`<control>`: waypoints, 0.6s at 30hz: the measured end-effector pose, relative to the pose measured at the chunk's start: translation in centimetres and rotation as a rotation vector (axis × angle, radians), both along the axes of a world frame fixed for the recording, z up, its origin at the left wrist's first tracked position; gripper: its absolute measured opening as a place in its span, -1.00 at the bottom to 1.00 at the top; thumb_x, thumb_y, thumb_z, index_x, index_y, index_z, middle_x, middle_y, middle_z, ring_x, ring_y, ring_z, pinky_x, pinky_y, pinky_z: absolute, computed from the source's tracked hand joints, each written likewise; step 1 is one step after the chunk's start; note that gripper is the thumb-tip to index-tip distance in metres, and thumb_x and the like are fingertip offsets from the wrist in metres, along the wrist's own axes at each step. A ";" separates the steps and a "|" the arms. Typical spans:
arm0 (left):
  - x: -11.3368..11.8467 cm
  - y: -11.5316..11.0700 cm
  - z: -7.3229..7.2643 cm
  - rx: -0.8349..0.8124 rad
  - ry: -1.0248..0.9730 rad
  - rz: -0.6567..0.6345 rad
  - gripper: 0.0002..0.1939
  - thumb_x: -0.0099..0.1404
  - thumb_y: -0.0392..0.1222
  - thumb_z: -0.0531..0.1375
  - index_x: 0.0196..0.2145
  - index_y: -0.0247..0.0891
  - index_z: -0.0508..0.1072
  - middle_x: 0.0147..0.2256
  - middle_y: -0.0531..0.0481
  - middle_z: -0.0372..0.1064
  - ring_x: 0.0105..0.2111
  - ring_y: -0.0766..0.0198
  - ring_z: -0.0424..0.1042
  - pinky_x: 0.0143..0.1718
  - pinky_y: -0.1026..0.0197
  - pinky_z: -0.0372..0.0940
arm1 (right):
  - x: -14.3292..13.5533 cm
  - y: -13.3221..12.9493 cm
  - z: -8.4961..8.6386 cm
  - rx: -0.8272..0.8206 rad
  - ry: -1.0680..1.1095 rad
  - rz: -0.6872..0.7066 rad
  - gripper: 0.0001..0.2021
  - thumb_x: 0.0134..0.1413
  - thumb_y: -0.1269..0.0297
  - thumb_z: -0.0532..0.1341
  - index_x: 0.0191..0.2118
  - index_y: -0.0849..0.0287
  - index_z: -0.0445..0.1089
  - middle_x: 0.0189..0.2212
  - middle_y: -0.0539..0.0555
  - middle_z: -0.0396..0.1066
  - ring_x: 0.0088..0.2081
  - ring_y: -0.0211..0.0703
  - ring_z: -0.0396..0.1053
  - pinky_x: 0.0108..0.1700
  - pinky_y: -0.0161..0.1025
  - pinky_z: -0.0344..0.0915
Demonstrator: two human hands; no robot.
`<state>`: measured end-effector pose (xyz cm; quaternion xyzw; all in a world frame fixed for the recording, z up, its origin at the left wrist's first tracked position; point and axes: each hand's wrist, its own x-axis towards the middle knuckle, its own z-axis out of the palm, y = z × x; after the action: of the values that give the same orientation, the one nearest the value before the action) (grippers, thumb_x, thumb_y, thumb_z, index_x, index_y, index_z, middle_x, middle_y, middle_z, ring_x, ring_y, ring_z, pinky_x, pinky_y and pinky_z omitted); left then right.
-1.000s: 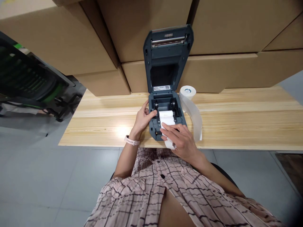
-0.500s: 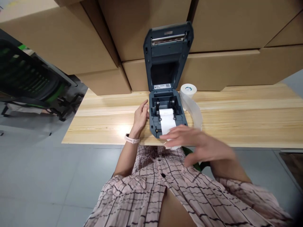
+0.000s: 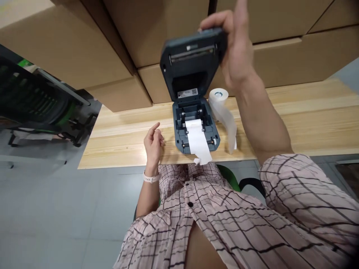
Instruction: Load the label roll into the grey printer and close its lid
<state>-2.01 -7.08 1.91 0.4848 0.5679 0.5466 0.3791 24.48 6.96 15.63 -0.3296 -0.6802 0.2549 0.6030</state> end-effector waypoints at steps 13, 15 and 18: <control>5.2 0.4 -0.1 -0.051 -0.176 -0.339 0.10 0.24 0.36 0.36 0.52 0.09 -0.10 0.57 -0.05 -0.22 0.56 -0.16 -0.20 0.55 -0.14 -0.10 | -0.3 -15.9 -14.3 -0.219 -0.280 -0.225 -0.23 0.46 -0.03 0.09 0.58 -0.12 -0.30 0.59 0.12 -0.15 0.56 0.18 -0.06 0.46 0.30 0.16; 5.3 0.3 -0.3 -0.087 -0.216 -0.367 0.14 0.25 0.34 0.36 0.54 0.04 -0.17 0.56 -0.10 -0.18 0.55 -0.15 -0.14 0.54 -0.14 -0.06 | -0.5 -16.0 -15.0 -0.288 -0.316 -0.216 -0.13 0.47 -0.02 0.09 0.58 -0.13 -0.55 0.59 0.16 -0.20 0.55 0.16 -0.04 0.43 0.26 0.23; 5.1 0.3 -0.4 -0.070 -0.199 -0.380 0.13 0.27 0.32 0.35 0.54 0.05 -0.18 0.54 -0.12 -0.10 0.53 -0.16 -0.06 0.52 -0.15 0.02 | -0.7 -16.2 -15.1 -0.349 -0.374 -0.149 -0.06 0.45 -0.02 0.12 0.56 -0.15 -0.67 0.59 0.16 -0.20 0.55 0.13 -0.01 0.42 0.22 0.26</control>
<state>3.07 -6.83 1.55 0.5131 0.4448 0.4905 0.5462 23.76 -9.27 0.50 -0.5191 -0.6995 0.2578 0.4180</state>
